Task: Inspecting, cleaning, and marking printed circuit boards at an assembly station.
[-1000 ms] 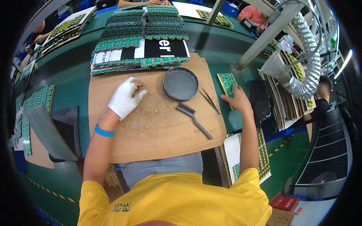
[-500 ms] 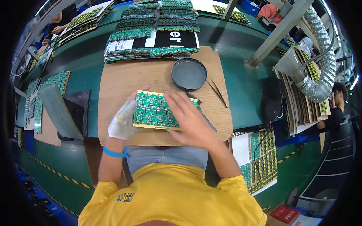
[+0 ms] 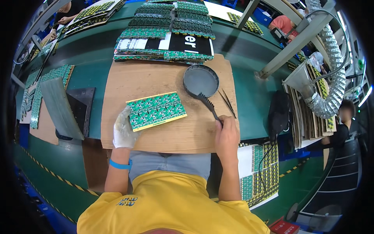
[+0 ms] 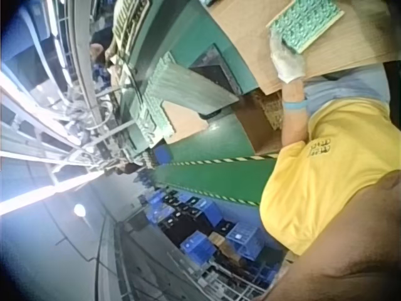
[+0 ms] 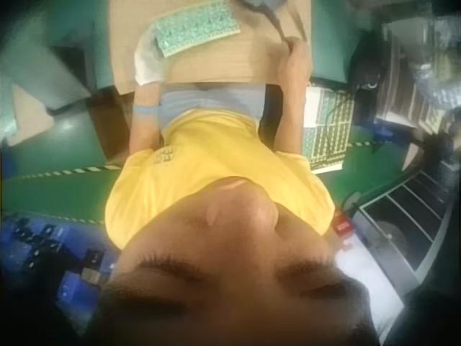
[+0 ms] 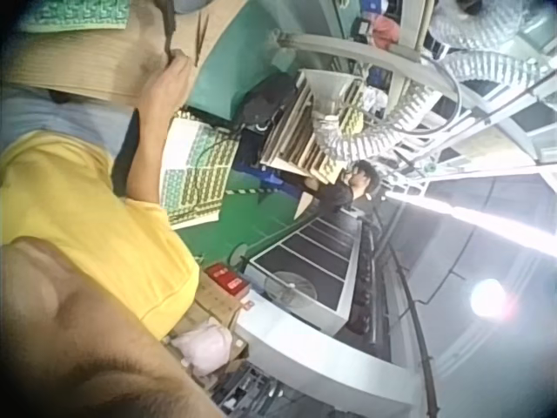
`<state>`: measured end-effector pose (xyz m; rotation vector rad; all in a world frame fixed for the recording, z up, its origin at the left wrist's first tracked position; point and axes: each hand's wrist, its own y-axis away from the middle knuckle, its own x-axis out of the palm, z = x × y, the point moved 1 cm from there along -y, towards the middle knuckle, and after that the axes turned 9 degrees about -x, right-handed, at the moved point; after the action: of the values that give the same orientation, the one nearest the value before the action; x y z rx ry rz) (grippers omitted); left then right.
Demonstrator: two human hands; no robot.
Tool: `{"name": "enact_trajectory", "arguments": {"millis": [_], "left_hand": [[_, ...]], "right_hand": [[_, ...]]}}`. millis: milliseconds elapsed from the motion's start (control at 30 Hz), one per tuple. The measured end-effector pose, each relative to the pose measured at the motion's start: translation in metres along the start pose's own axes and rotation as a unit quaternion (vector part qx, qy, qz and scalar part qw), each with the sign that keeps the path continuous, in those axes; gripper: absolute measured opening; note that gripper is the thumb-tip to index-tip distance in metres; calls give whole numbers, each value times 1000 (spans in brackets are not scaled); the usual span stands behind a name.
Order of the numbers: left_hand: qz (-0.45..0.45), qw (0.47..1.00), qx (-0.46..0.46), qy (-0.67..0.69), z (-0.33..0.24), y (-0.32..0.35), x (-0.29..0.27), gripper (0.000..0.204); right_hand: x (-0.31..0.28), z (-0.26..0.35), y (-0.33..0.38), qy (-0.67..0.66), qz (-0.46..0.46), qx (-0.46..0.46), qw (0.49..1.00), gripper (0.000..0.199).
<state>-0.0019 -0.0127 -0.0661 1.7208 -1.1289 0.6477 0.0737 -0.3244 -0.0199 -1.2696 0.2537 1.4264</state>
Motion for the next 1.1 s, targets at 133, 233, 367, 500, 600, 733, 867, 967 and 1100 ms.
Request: {"name": "enact_trajectory", "arguments": {"millis": [133,233,367,500,600,733,867,967,1100], "left_hand": [[-24,999,13,47,5,-4,8,38],[-25,1000,8,15,7,-4,-4,41],[16,998,46,-31,14,1,-19,46],[60,866,283,-407,10,12,-26,52],[59,801,323,-501,6,19,-23,57],[25,973,108,-203,1,17,2,65],[24,999,-2,-29,4,7,15,70],[127,992,-13,-19,7,0,4,68],[234,972,-33,-8,10,-2,-2,67]], "right_hand": [[10,0,-41,34,-33,-10,999,15],[27,-7,-70,39,-30,-10,999,16],[37,-5,-79,37,-22,-55,998,16],[32,1,-85,36,-13,-46,998,16],[32,0,-85,34,-6,-38,999,17],[31,0,-82,32,-15,-36,999,19],[30,21,-68,-10,-37,-35,999,22],[31,68,-40,-121,6,-57,991,24],[42,138,-24,-202,68,-76,974,26]]}}
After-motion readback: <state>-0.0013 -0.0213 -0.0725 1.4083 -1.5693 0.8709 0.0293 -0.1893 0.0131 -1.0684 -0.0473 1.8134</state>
